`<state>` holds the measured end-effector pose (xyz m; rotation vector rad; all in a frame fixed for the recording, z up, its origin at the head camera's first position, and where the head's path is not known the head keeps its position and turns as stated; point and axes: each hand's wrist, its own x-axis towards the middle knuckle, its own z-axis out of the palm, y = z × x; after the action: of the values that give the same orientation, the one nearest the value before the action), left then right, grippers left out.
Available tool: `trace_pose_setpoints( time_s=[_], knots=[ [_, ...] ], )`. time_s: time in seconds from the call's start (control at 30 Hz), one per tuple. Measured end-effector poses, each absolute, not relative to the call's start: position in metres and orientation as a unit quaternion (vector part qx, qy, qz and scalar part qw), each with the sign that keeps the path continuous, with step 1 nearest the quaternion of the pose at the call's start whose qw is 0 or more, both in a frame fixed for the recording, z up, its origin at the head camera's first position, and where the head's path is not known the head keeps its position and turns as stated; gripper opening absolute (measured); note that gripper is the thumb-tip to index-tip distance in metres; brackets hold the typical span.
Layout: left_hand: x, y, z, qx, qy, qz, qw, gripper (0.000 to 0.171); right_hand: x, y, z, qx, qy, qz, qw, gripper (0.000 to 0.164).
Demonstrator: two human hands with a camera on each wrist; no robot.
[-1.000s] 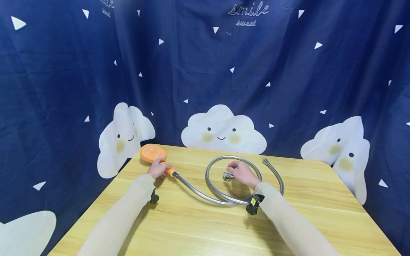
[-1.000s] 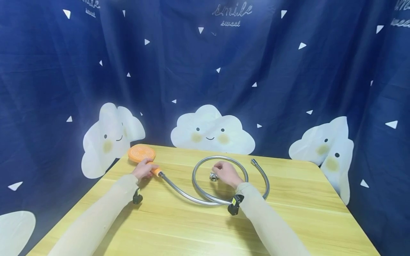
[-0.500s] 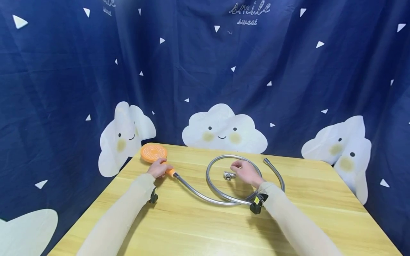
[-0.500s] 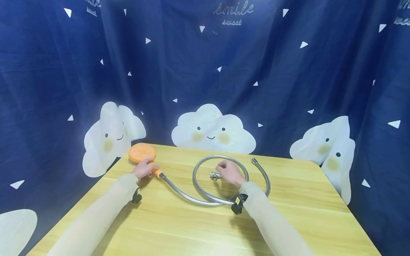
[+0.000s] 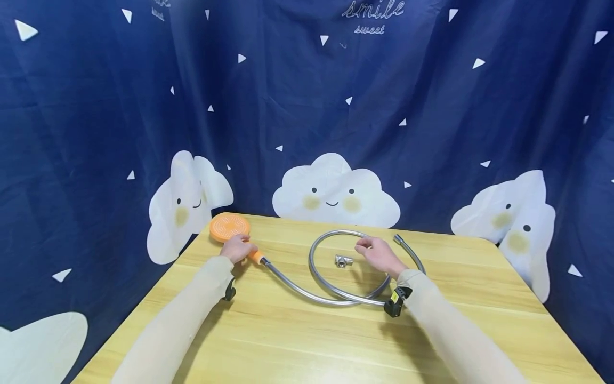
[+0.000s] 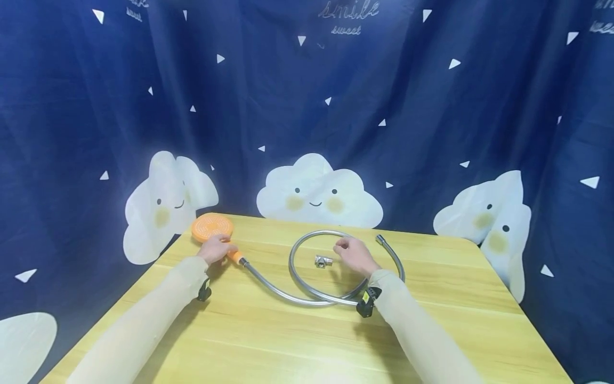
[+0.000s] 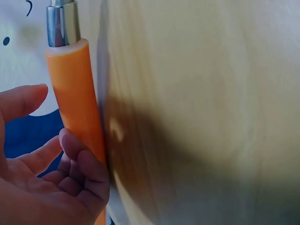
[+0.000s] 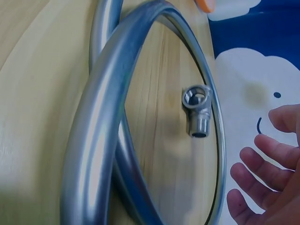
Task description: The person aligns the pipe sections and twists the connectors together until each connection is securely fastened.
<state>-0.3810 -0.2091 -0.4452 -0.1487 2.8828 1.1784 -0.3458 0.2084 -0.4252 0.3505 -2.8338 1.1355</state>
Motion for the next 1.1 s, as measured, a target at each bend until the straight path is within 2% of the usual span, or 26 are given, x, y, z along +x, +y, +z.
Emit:
trace_pose_setpoints(
  time_s=[0.4,0.7,1.1],
  knots=[
    [-0.380,-0.187,-0.430,-0.030,0.934,0.356,-0.022,0.046,-0.346,0.228,-0.428,0.098,-0.925,0.365,0.034,0.037],
    [-0.379,-0.167,-0.424,0.007,0.924,0.381,-0.039,0.040,-0.338,0.245,-0.418,0.083,-0.927,0.364,0.032,0.038],
    [-0.377,-0.139,-0.420,0.077,0.897,0.435,-0.026,0.034,-0.342,0.265,-0.425,0.078,-0.918,0.381,0.080,0.037]
  ],
)
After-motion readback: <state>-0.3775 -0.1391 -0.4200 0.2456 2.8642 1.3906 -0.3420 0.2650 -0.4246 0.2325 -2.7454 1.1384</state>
